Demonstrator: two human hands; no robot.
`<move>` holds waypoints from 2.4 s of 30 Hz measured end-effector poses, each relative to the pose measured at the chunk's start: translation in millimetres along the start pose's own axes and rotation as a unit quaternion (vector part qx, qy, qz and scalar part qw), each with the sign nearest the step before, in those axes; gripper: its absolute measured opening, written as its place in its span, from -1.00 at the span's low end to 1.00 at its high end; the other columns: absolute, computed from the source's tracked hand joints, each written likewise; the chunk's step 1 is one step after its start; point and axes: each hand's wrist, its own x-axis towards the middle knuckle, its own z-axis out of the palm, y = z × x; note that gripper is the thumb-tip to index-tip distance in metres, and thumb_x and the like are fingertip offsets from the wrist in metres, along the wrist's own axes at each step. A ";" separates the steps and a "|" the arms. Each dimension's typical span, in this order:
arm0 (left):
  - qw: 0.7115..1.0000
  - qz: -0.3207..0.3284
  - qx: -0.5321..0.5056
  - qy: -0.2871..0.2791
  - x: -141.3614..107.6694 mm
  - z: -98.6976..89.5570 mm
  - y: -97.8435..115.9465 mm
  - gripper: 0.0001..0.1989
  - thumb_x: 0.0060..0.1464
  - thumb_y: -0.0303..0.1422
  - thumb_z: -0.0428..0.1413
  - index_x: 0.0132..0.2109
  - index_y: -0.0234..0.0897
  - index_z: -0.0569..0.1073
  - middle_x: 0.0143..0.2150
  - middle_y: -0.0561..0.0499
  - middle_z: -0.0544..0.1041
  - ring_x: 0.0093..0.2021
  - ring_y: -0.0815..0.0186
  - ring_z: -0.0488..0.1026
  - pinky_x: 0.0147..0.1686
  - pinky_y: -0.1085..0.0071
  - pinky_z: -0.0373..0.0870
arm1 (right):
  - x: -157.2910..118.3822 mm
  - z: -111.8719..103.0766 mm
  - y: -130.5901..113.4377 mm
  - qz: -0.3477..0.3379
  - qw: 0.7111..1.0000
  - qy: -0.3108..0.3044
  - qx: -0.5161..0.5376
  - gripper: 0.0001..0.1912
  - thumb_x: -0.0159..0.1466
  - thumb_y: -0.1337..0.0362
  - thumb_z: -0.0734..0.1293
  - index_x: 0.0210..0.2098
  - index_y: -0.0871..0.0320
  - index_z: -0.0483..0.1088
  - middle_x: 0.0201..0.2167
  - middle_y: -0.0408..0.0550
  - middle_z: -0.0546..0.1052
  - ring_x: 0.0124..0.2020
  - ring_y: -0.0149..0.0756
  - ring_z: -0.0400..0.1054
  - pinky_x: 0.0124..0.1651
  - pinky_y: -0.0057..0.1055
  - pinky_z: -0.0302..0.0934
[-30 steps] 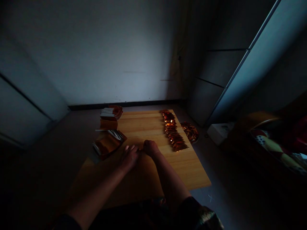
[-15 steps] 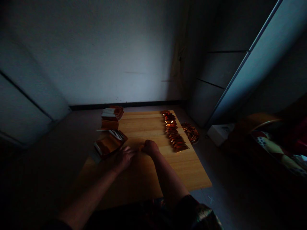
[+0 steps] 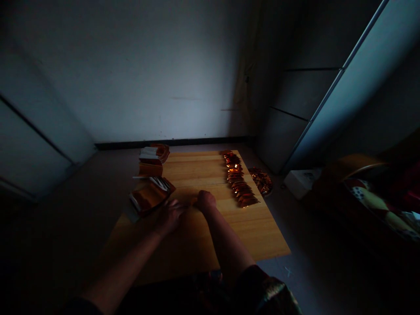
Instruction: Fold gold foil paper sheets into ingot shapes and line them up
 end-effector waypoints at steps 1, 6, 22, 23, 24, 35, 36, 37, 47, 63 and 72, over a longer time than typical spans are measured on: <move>1.000 0.000 0.001 -0.001 -0.1 -0.7 0.4 -0.59 0.15 -0.48 -0.08 0.03 0.02 0.48 0.03 0.01 0.54 -0.03 0.14 0.36 -0.06 0.09 0.20 | 0.9 0.3 2.0 -0.009 1.000 0.000 0.001 -0.65 0.10 0.12 0.41 -0.16 0.17 0.46 -0.17 0.05 0.55 -0.16 -0.23 0.44 -0.25 -0.50 0.21; 1.000 0.003 0.004 0.002 -0.1 -1.1 0.0 -0.62 0.14 -0.48 -0.06 -0.02 -0.03 0.52 -0.02 -0.01 0.56 -0.07 0.15 0.37 -0.09 0.12 0.21 | 0.3 -5.0 10.7 -0.026 1.000 -0.010 0.002 -0.76 0.11 0.23 0.40 -0.22 0.18 0.49 -0.22 0.01 0.57 -0.21 -0.28 0.44 -0.26 -0.53 0.19; 0.999 0.038 0.006 0.033 1.6 2.5 -4.0 -0.61 0.12 -0.53 -0.05 -0.04 -0.07 0.53 -0.01 0.00 0.57 -0.13 0.19 0.40 -0.16 0.19 0.23 | -10.7 -18.0 38.4 0.021 0.999 0.018 0.019 -0.79 0.10 0.32 0.36 -0.25 0.21 0.53 -0.23 0.09 0.57 -0.21 -0.22 0.44 -0.27 -0.50 0.20; 0.999 0.039 0.006 0.032 1.5 2.0 -3.7 -0.61 0.11 -0.54 -0.05 -0.04 -0.07 0.53 -0.01 0.00 0.56 -0.14 0.19 0.40 -0.16 0.19 0.23 | -12.1 -18.9 39.3 0.027 0.999 0.023 0.026 -0.81 0.10 0.33 0.36 -0.27 0.21 0.53 -0.25 0.09 0.57 -0.24 -0.23 0.44 -0.29 -0.51 0.19; 0.999 0.040 0.006 0.031 1.4 1.7 -3.3 -0.61 0.11 -0.54 -0.04 -0.04 -0.06 0.53 0.00 0.00 0.56 -0.14 0.19 0.40 -0.16 0.18 0.23 | -13.7 -20.1 39.8 0.033 0.998 0.024 0.037 -0.82 0.10 0.35 0.36 -0.29 0.22 0.52 -0.28 0.07 0.58 -0.27 -0.25 0.44 -0.31 -0.51 0.18; 0.999 0.025 0.003 0.023 1.0 6.0 -5.3 -0.60 0.09 -0.51 -0.01 -0.01 -0.02 0.51 -0.01 0.01 0.56 -0.09 0.15 0.38 -0.13 0.15 0.23 | -15.0 -15.0 -1.7 0.027 0.998 0.016 0.062 -0.61 0.09 0.04 0.41 -0.18 0.16 0.49 -0.14 0.12 0.50 -0.19 -0.18 0.43 -0.28 -0.42 0.24; 0.999 0.025 0.002 0.022 0.7 6.6 -5.4 -0.59 0.08 -0.51 -0.01 0.00 -0.01 0.51 0.00 0.01 0.56 -0.09 0.14 0.38 -0.13 0.14 0.23 | -14.9 -13.1 -6.9 0.038 0.998 0.016 0.046 -0.61 0.13 0.03 0.38 -0.16 0.16 0.49 -0.12 0.15 0.48 -0.17 -0.15 0.43 -0.25 -0.39 0.25; 0.999 0.025 0.001 0.023 0.3 7.2 -5.4 -0.58 0.08 -0.52 -0.01 0.01 -0.01 0.50 0.00 0.01 0.56 -0.08 0.14 0.38 -0.13 0.14 0.23 | -15.1 -11.6 -10.9 0.041 0.998 0.015 0.035 -0.61 0.15 0.04 0.36 -0.14 0.16 0.49 -0.10 0.16 0.47 -0.15 -0.13 0.43 -0.23 -0.38 0.26; 0.998 0.037 -0.001 0.056 -0.5 12.1 -8.7 -0.67 0.12 -0.48 -0.01 -0.07 -0.08 0.53 -0.08 -0.01 0.59 -0.13 0.16 0.40 -0.16 0.16 0.23 | -18.3 -18.4 14.6 0.045 0.998 0.014 0.041 -0.68 0.11 0.20 0.42 -0.15 0.16 0.47 -0.11 0.09 0.48 -0.18 -0.21 0.42 -0.26 -0.46 0.21; 0.997 -0.054 -0.020 0.046 33.4 10.2 17.3 -0.74 0.17 -0.35 -0.01 -0.07 -0.17 0.51 -0.24 -0.06 0.47 -0.18 0.25 0.36 -0.19 0.36 0.26 | -28.7 -1.1 42.8 -0.105 0.993 0.057 0.026 -0.78 0.29 0.22 0.23 -0.17 0.05 0.49 -0.19 -0.07 0.48 -0.25 -0.38 0.38 -0.32 -0.55 0.10; 0.997 -0.062 0.035 0.033 34.7 11.7 22.8 -0.69 0.24 -0.33 -0.13 -0.15 -0.23 0.51 -0.26 -0.09 0.46 -0.22 0.24 0.36 -0.24 0.35 0.24 | -31.9 -4.6 38.7 -0.084 0.994 0.056 0.041 -0.77 0.29 0.22 0.24 -0.14 0.06 0.49 -0.17 -0.07 0.48 -0.22 -0.38 0.39 -0.30 -0.56 0.11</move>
